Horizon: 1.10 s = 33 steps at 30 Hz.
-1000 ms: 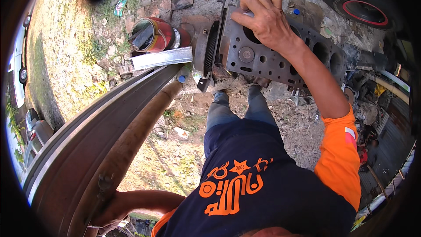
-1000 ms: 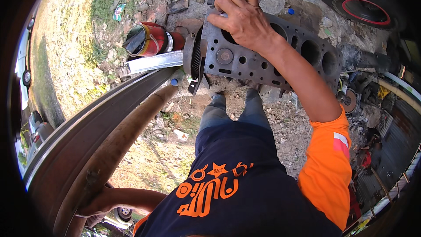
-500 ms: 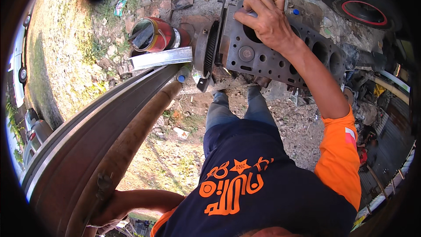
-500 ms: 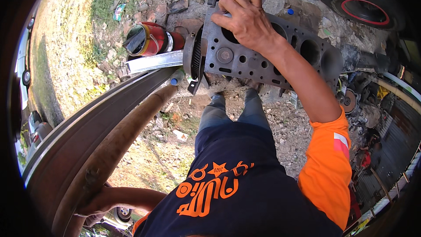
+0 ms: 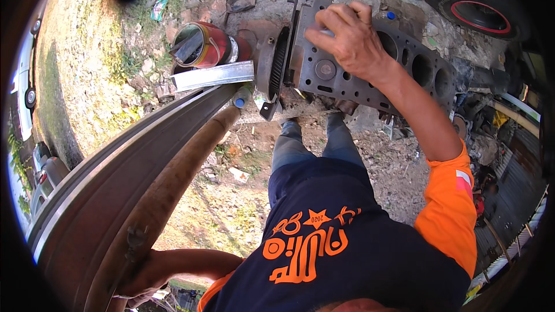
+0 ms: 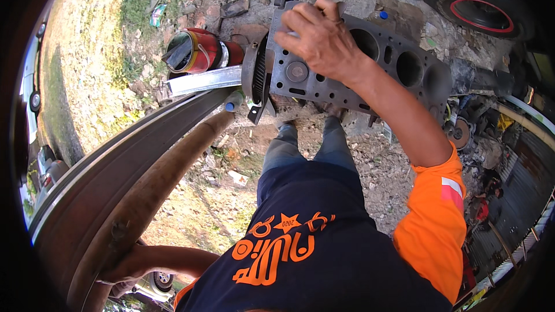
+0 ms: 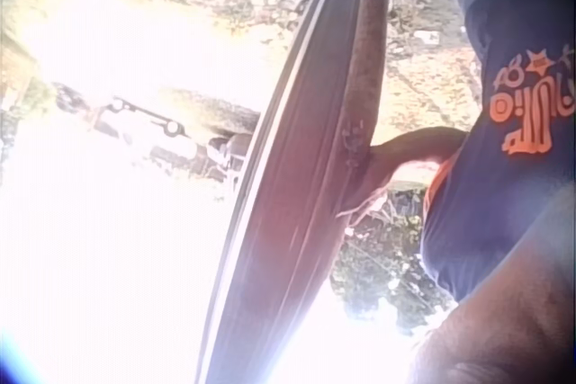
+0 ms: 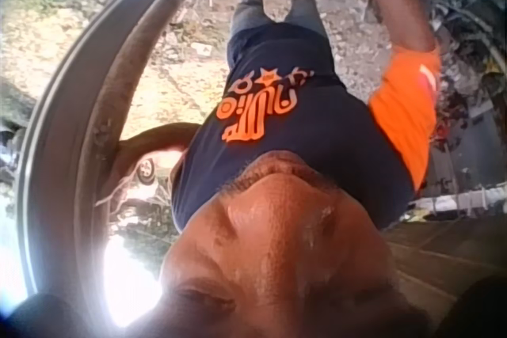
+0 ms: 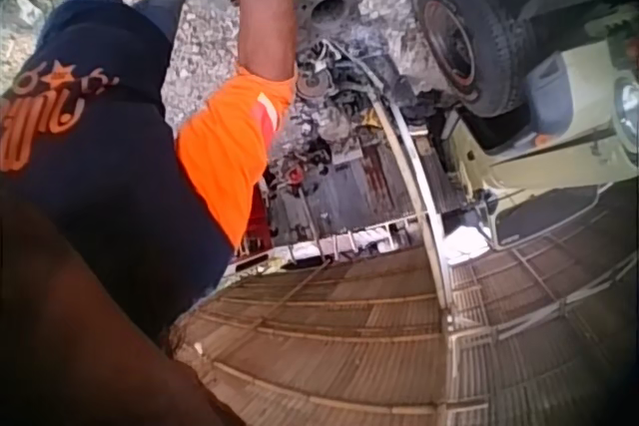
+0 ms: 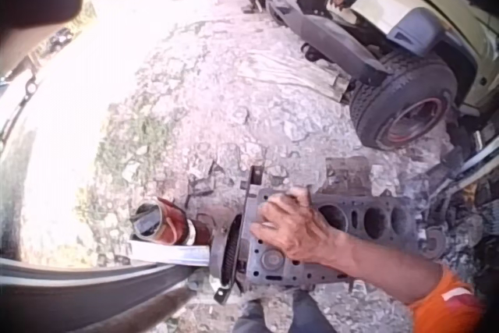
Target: The person sands the top surface of an engine block by hand using a piece of sandpaper.
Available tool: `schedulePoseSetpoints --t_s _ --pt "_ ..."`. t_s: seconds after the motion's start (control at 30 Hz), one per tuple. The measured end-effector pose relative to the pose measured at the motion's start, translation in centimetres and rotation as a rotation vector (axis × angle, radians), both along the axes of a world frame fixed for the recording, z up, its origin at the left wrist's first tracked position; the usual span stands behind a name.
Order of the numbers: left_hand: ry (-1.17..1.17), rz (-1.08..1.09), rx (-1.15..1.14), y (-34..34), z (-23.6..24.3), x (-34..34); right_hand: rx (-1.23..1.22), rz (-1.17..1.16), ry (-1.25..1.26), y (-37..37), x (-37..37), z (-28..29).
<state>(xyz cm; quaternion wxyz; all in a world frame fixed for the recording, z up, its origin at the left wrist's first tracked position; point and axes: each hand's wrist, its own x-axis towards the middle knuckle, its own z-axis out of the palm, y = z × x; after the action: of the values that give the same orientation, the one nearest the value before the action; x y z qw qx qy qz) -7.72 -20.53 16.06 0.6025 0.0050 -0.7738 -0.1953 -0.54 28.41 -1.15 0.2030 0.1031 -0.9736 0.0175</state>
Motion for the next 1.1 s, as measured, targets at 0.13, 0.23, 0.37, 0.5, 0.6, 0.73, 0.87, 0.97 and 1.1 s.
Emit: schedulePoseSetpoints --t_s 0.13,0.23,0.37,0.5,0.6,0.73,0.87,0.97,1.1 --pt "0.011 0.066 -0.135 1.2 -0.3 0.2 0.029 -0.022 -0.018 1.0 -0.3 0.1" --pt "0.072 -0.099 0.156 0.3 -0.1 -0.6 -0.024 -0.001 -0.019 -0.1 0.3 0.0" --pt "0.213 -0.267 0.511 2.0 -0.1 -1.0 0.031 -0.046 -0.011 1.5 -0.3 0.0" --pt "0.086 -0.083 0.143 0.7 -0.4 -0.5 -0.061 0.058 -0.011 -1.0 1.4 -0.7" --pt "-0.021 0.099 -0.142 0.6 -0.6 0.0 -0.021 -0.082 0.002 1.2 0.4 -0.6" --pt "0.196 -0.283 0.42 2.7 0.0 -0.9 -0.021 -0.049 -0.012 0.3 0.7 0.1" --pt "0.274 -0.359 0.522 3.1 0.0 -1.1 -0.035 -0.029 -0.033 0.5 0.9 0.4" --pt "0.261 -0.364 0.502 2.5 0.2 -1.2 -0.042 0.016 -0.026 -0.9 1.3 0.3" --pt "0.182 -0.211 0.282 1.9 -0.2 -0.9 -0.051 0.024 -0.026 -1.4 1.5 0.5"
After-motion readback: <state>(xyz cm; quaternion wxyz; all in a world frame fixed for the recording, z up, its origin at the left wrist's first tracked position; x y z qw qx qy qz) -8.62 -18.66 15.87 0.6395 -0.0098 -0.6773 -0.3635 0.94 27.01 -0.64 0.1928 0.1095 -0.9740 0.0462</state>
